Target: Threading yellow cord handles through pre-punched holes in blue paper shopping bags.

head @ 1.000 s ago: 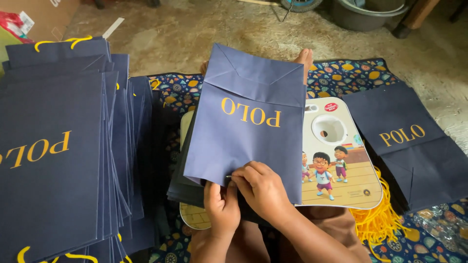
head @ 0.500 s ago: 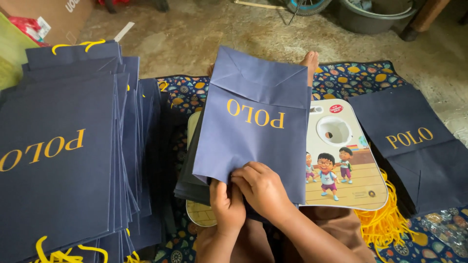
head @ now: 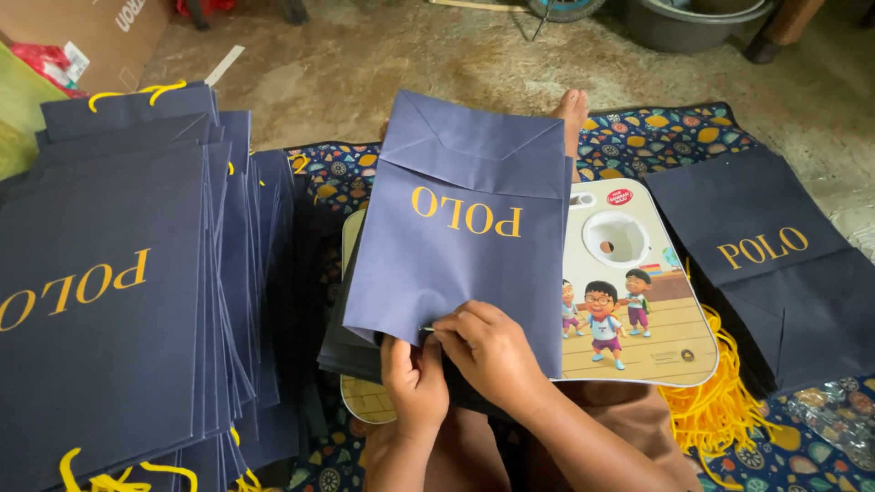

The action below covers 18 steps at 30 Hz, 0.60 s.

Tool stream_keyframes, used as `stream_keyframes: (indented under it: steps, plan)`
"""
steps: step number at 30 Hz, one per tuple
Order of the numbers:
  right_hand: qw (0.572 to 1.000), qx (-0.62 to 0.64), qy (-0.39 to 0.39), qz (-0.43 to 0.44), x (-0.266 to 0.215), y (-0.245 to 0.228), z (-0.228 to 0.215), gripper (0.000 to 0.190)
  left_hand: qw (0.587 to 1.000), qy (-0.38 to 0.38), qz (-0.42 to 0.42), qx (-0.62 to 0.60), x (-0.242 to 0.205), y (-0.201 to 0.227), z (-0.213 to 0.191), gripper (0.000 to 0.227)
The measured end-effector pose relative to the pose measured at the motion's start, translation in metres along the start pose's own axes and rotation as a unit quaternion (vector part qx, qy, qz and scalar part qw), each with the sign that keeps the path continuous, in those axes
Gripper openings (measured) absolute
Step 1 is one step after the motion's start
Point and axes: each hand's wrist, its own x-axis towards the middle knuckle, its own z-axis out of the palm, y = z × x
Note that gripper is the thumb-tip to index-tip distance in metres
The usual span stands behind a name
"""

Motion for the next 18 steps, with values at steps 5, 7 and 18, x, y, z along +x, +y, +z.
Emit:
stream_keyframes:
  steps: [5, 7, 18]
  plan:
    - [1.0, -0.007, -0.001, -0.008, -0.001, 0.002, 0.004, 0.008, 1.0, -0.003, 0.017, 0.013, 0.002, 0.004, 0.0, 0.035]
    - [0.997, -0.051, 0.007, -0.053, 0.0, 0.002, 0.004, 0.011, 0.998, 0.0, 0.036, 0.046, 0.001, 0.001, 0.001, 0.04]
    - [0.988, -0.098, -0.032, -0.114, 0.005, 0.004, 0.014, 0.01, 0.998, -0.015, 0.048, 0.038, -0.002, -0.01, -0.001, 0.034]
